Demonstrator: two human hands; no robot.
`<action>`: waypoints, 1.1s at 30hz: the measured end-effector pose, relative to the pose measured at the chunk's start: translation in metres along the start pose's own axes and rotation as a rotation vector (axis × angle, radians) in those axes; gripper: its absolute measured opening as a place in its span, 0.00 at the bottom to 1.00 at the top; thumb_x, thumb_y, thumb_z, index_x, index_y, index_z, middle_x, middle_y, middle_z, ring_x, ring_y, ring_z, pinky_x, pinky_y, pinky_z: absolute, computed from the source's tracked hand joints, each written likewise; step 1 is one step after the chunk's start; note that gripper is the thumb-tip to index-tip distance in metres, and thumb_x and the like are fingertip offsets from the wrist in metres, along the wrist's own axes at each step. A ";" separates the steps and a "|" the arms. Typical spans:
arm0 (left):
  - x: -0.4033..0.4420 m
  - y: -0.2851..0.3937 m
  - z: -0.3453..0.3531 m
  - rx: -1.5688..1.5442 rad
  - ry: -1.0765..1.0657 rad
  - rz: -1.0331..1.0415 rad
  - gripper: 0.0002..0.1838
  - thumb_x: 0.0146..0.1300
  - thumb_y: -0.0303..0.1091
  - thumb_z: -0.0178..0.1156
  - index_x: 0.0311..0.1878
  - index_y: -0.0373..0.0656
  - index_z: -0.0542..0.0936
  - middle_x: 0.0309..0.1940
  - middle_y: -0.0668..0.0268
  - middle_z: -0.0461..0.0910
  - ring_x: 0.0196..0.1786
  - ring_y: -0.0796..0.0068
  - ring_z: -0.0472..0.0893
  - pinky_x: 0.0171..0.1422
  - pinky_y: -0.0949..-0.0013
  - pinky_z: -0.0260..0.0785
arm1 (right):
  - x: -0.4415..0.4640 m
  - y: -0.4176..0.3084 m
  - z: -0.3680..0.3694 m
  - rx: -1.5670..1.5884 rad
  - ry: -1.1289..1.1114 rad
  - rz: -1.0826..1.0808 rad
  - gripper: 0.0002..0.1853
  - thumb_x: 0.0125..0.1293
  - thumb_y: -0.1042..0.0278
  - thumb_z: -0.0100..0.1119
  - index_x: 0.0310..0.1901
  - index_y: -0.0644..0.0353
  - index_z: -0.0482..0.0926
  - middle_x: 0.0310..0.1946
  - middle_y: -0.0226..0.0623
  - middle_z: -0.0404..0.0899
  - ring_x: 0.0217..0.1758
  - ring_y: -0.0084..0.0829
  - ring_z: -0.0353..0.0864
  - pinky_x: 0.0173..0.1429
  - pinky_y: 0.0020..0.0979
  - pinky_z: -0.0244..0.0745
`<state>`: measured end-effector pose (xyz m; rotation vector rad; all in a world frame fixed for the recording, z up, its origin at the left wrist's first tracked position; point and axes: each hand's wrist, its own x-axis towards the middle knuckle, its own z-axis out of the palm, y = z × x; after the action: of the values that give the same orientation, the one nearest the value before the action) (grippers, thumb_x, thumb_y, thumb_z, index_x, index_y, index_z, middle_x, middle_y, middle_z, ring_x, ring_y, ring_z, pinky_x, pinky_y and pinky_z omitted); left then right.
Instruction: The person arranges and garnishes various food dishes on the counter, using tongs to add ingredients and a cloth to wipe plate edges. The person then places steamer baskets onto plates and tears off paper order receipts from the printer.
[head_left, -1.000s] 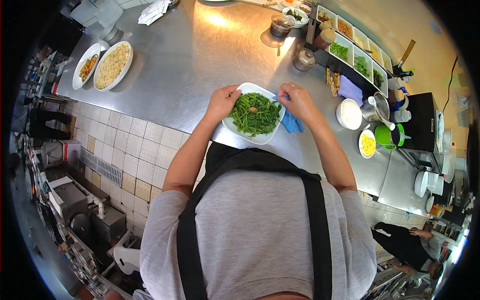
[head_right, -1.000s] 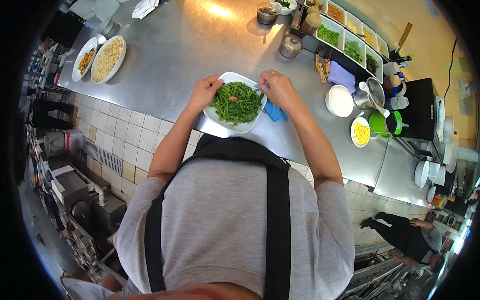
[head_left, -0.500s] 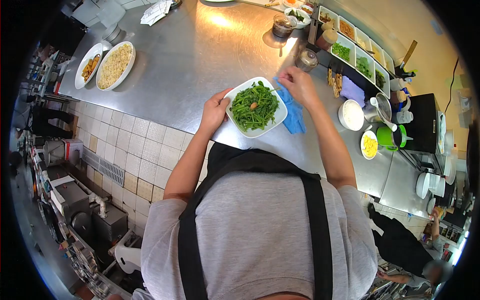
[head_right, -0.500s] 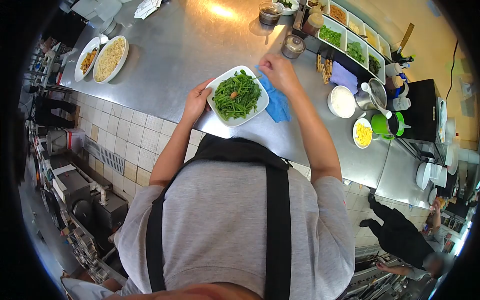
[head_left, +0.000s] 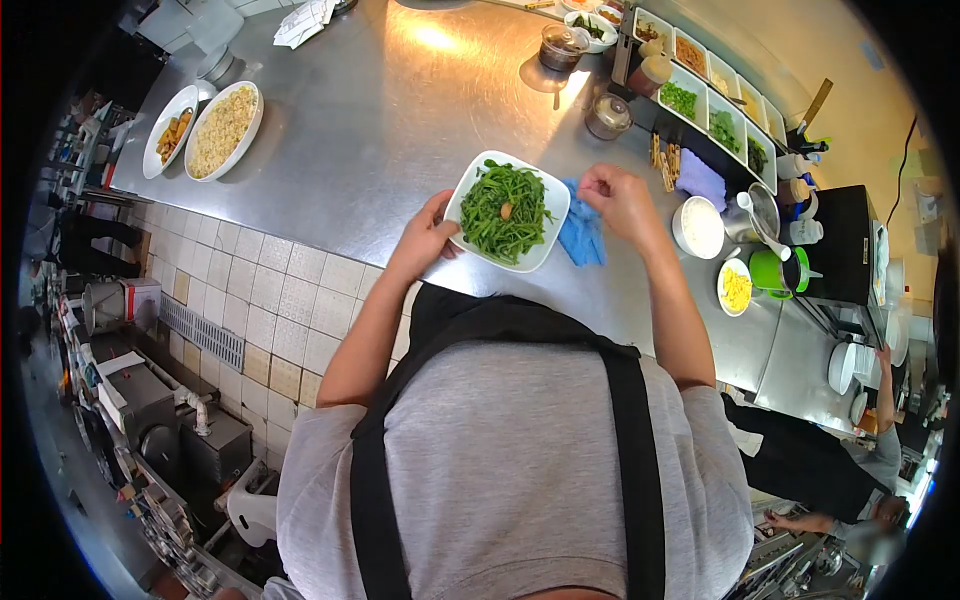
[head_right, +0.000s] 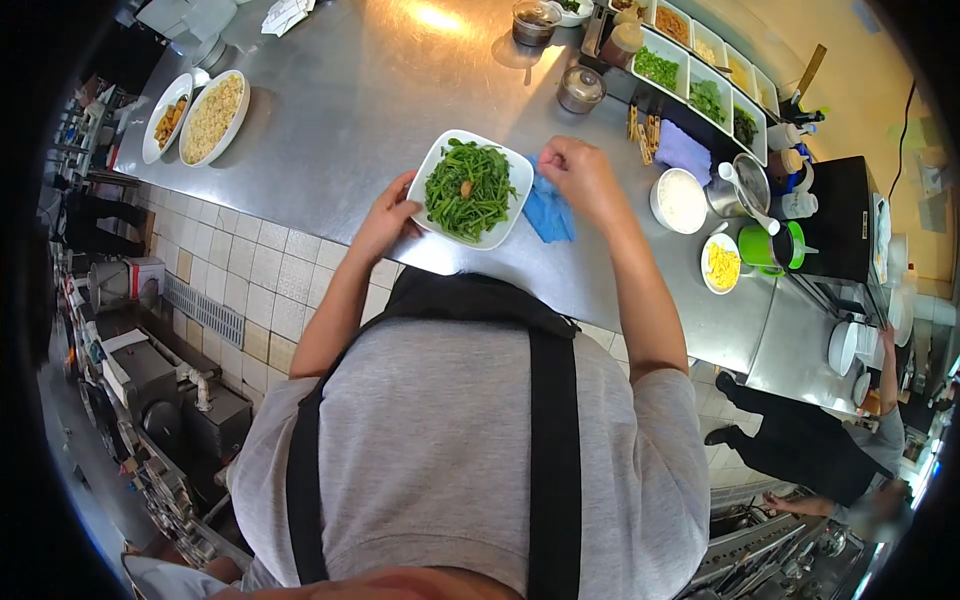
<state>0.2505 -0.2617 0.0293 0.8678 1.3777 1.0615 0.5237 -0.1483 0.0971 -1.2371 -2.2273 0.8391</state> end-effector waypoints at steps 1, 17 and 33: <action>0.010 0.000 -0.007 0.094 -0.032 0.011 0.24 0.62 0.30 0.49 0.64 0.43 0.71 0.41 0.60 0.80 0.32 0.75 0.81 0.29 0.73 0.72 | -0.001 -0.001 0.000 -0.032 -0.009 -0.002 0.02 0.55 0.74 0.59 0.30 0.61 0.78 0.28 0.42 0.78 0.32 0.45 0.79 0.38 0.42 0.74; 0.028 -0.016 0.016 0.364 0.286 0.296 0.19 0.64 0.32 0.50 0.58 0.46 0.76 0.39 0.47 0.81 0.41 0.53 0.83 0.48 0.62 0.72 | -0.034 -0.012 0.044 -0.376 -0.065 -0.115 0.05 0.60 0.70 0.57 0.34 0.59 0.81 0.34 0.45 0.78 0.36 0.46 0.81 0.40 0.43 0.77; 0.015 -0.012 0.029 0.384 0.589 0.288 0.17 0.64 0.31 0.48 0.54 0.42 0.78 0.34 0.46 0.81 0.38 0.50 0.81 0.45 0.56 0.71 | -0.037 -0.030 0.062 -0.445 -0.079 -0.336 0.07 0.56 0.75 0.55 0.35 0.61 0.82 0.33 0.43 0.77 0.37 0.44 0.80 0.41 0.39 0.77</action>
<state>0.2792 -0.2486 0.0145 1.1069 2.0397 1.3659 0.4842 -0.2104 0.0703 -0.9700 -2.6794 0.2749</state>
